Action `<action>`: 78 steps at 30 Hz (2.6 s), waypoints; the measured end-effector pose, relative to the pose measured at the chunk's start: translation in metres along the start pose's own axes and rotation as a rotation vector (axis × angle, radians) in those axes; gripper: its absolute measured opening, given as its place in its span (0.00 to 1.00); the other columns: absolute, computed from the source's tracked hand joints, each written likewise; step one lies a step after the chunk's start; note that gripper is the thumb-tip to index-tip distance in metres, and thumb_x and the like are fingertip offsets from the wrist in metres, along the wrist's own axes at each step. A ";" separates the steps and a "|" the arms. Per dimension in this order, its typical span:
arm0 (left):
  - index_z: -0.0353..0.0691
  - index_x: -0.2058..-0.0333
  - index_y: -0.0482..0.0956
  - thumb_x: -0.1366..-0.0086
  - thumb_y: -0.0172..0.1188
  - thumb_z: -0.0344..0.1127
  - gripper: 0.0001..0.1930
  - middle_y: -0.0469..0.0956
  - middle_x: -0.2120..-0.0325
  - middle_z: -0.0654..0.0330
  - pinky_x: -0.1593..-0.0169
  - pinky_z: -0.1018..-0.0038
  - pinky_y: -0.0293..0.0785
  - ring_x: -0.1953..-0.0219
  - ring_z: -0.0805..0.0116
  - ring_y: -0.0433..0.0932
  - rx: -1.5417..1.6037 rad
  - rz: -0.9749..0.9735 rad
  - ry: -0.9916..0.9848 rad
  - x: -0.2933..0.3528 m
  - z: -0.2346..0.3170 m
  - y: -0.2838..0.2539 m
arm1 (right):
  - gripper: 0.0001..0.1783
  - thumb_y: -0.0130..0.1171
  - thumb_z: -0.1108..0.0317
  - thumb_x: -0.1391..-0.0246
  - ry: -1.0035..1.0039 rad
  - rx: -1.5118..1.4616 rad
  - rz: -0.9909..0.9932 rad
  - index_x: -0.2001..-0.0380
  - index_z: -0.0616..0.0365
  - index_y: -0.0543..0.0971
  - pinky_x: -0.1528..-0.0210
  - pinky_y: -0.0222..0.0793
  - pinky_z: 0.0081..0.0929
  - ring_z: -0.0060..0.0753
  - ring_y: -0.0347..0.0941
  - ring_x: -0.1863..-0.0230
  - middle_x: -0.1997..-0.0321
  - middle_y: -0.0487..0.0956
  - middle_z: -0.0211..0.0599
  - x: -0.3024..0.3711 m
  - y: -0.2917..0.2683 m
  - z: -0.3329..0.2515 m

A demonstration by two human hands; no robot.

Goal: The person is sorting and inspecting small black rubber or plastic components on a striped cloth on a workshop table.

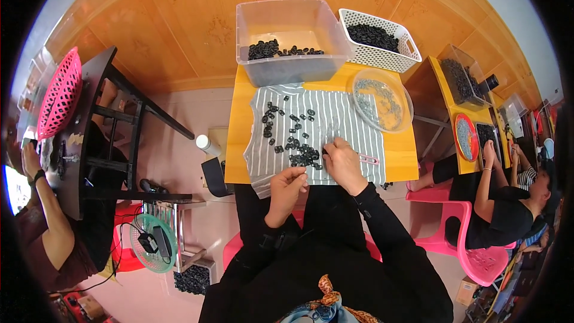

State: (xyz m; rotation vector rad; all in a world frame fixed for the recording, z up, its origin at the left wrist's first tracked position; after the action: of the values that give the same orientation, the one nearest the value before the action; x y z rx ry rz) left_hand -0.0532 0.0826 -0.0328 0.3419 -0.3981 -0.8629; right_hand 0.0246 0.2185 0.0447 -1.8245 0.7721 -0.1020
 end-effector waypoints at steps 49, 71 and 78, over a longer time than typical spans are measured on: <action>0.29 0.62 0.78 0.43 0.60 0.25 0.10 0.74 0.76 0.58 0.71 0.79 0.69 0.75 0.74 0.73 -0.515 0.094 0.355 0.021 0.055 -0.010 | 0.06 0.55 0.78 0.49 0.358 -0.975 -0.168 0.68 0.61 0.79 0.70 0.68 0.17 0.18 0.73 0.73 0.72 0.79 0.30 -0.050 -0.029 0.063; 0.30 0.63 0.79 0.44 0.60 0.26 0.10 0.76 0.74 0.57 0.69 0.78 0.70 0.74 0.74 0.75 -0.518 0.047 0.300 0.015 0.029 -0.005 | 0.04 0.58 0.76 0.56 0.126 -0.458 -0.059 0.73 0.61 0.78 0.67 0.66 0.42 0.52 0.72 0.68 0.73 0.74 0.44 0.030 0.002 0.024; 0.30 0.62 0.79 0.44 0.60 0.27 0.10 0.76 0.74 0.58 0.69 0.78 0.70 0.74 0.74 0.75 -0.541 -0.004 0.273 0.015 0.025 0.012 | 0.07 0.60 0.74 0.58 0.048 -0.152 -0.035 0.71 0.58 0.80 0.66 0.67 0.40 0.49 0.71 0.68 0.73 0.71 0.43 0.012 -0.008 0.003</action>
State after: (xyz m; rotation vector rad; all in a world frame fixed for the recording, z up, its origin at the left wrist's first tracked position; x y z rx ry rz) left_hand -0.0485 0.0746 -0.0024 -0.0428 0.0954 -0.8784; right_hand 0.0388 0.2155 0.0466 -1.9861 0.7996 -0.1133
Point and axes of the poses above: each hand's wrist, its own x-axis away from the middle knuckle, its own y-axis out of the palm, z = x × y, the point moved 8 cm from there along -x, towards the middle knuckle
